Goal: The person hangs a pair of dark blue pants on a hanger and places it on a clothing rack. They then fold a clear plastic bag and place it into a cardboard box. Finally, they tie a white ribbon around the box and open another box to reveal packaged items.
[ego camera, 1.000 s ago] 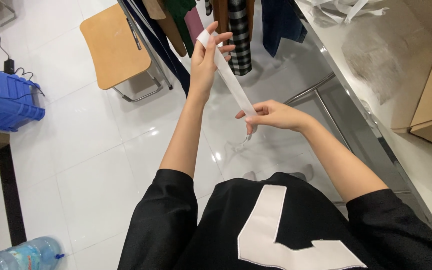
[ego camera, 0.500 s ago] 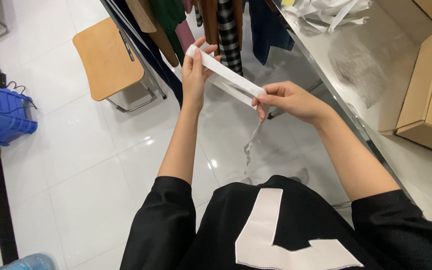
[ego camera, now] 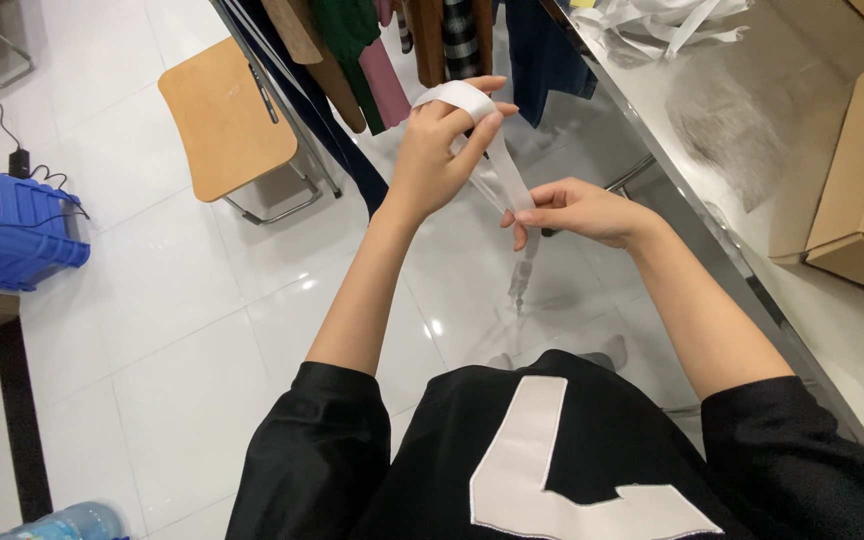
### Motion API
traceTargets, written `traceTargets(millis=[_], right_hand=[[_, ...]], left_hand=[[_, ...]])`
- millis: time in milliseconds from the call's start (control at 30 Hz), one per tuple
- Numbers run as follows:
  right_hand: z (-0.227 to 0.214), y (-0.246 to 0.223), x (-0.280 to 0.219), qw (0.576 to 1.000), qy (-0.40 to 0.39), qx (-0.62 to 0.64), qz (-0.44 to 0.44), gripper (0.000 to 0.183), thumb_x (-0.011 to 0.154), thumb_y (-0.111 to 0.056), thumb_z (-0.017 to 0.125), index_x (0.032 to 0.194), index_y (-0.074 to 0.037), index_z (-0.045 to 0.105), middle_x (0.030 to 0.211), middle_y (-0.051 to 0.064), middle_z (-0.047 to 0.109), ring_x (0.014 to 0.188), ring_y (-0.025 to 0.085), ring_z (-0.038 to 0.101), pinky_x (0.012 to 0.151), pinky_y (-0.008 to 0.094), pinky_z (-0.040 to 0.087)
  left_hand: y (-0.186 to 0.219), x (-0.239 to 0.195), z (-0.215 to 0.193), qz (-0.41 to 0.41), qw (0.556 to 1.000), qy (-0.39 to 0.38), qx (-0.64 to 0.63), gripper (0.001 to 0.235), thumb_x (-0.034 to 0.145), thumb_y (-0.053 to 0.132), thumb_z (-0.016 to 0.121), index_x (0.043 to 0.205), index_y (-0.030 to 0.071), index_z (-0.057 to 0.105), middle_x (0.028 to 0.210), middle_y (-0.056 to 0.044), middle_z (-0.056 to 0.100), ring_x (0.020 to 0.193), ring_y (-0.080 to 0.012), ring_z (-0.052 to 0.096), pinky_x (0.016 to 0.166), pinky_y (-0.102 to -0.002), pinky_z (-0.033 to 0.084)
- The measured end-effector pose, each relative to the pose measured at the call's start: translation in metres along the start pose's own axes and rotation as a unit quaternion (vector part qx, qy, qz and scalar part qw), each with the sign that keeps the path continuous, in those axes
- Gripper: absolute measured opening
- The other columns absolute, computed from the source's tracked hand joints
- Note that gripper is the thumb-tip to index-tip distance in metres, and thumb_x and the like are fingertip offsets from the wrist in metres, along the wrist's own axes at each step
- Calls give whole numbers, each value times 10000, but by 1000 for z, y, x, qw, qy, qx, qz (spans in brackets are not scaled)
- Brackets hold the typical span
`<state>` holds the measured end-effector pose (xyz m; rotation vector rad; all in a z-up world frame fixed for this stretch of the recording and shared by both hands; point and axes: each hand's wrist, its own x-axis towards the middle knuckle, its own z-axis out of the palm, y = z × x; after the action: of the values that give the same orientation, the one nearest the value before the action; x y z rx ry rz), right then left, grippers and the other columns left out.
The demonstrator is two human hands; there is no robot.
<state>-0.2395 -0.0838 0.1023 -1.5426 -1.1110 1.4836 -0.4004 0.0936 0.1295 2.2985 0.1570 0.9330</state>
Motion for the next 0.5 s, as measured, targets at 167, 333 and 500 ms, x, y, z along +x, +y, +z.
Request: traceTargets(millis=[167, 333, 500], right_hand=[[-3, -3, -13, 998, -2, 39, -44, 276, 1018, -254, 651, 1079, -21, 785, 872, 113, 797, 940, 207, 722, 919, 352, 560], [-3, -30, -24, 991, 53, 67, -106, 273, 1051, -201, 629, 1094, 29, 769, 788, 123, 735, 695, 234, 716, 686, 340, 599], [3, -76, -18, 971, 86, 34, -221, 285, 1086, -195, 589, 1218, 14, 729, 862, 75, 741, 715, 192, 702, 840, 312, 612]], left_hand=[[-7, -4, 0, 14, 999, 5, 39, 300, 1135, 275, 534, 1160, 177, 816, 1403, -12, 674, 1280, -212, 644, 1135, -487, 360], [-35, -24, 25, -102, 994, -37, 20, 595, 1138, 474, 240, 1244, 264, 787, 1405, 87, 671, 1234, -137, 612, 1129, -469, 261], [-15, -39, 62, -315, 894, -52, -315, 916, 907, 829, 89, 873, 138, 689, 1081, -74, 758, 1114, -213, 680, 1040, -332, 476]])
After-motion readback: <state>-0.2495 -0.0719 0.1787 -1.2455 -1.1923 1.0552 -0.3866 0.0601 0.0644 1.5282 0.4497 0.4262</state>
